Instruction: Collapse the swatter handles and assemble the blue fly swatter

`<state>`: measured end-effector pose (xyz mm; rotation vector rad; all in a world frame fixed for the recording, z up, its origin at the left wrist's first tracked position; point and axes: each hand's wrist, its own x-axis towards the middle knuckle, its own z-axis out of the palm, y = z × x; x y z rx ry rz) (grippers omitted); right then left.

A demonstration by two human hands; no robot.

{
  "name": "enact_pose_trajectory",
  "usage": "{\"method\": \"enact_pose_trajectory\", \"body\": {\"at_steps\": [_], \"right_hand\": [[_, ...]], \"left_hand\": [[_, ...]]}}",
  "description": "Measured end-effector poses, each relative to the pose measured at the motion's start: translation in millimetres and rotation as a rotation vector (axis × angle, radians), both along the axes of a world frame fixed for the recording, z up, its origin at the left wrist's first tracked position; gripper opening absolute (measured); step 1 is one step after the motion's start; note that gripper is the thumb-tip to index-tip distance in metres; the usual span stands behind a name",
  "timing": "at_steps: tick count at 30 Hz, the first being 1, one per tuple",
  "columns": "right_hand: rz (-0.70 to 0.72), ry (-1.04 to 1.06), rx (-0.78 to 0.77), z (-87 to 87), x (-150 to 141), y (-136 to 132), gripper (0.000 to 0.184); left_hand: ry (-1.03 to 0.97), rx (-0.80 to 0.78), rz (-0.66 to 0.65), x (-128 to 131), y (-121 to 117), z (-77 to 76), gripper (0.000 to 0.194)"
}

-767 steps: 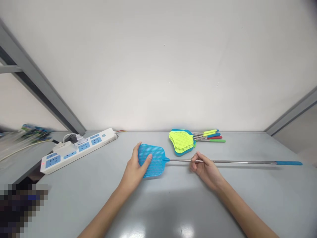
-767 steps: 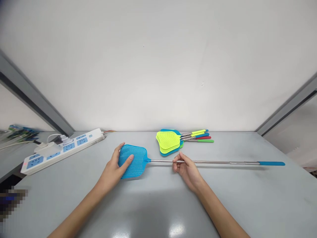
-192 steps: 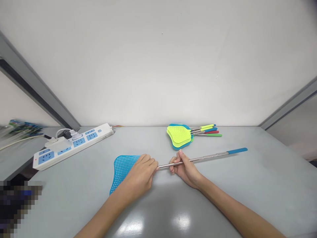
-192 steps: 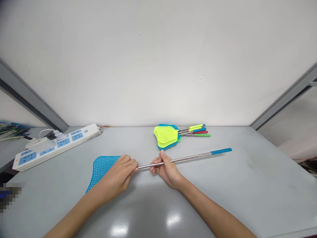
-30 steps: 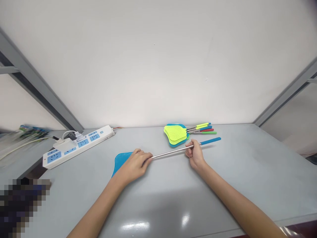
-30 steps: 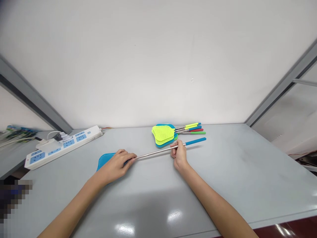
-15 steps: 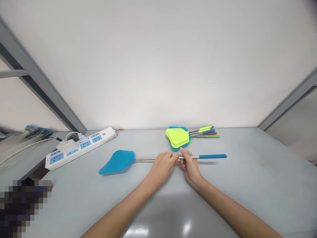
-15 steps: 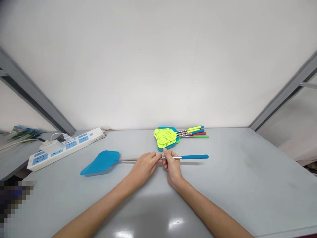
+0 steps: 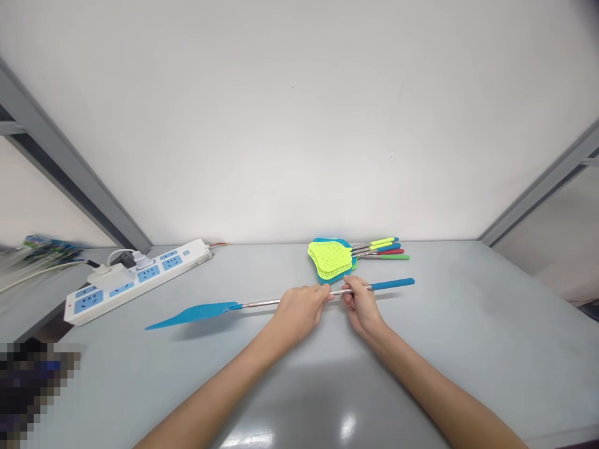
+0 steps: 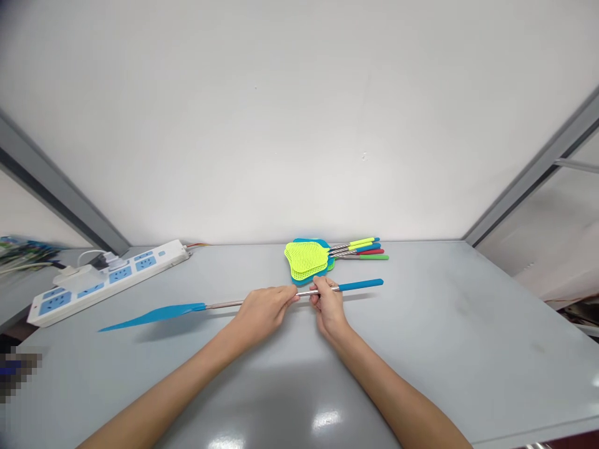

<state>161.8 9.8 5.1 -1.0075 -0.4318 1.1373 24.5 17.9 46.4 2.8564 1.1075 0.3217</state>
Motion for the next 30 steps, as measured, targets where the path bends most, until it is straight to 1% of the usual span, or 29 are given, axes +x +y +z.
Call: {"method": "enact_pose_trajectory", "body": {"at_steps": [8,19,26,30], "right_hand": [[-0.021,0.048,-0.083,4.4,9.2,5.8,0.017],[-0.006,0.048,-0.076,9.0,22.6,9.1,0.018],[-0.05,0.051,-0.094,9.9,23.4,10.4,0.017],[-0.065,0.046,-0.086,11.0,23.9,9.4,0.019]], "left_hand": [[-0.004,-0.067,0.055,-12.0,5.5,9.8,0.033],[0.026,-0.126,0.082,-30.0,6.4,15.3,0.033],[0.052,-0.147,0.106,-33.7,3.8,17.3,0.034],[0.032,-0.122,0.101,-32.8,6.0,16.5,0.033]]}}
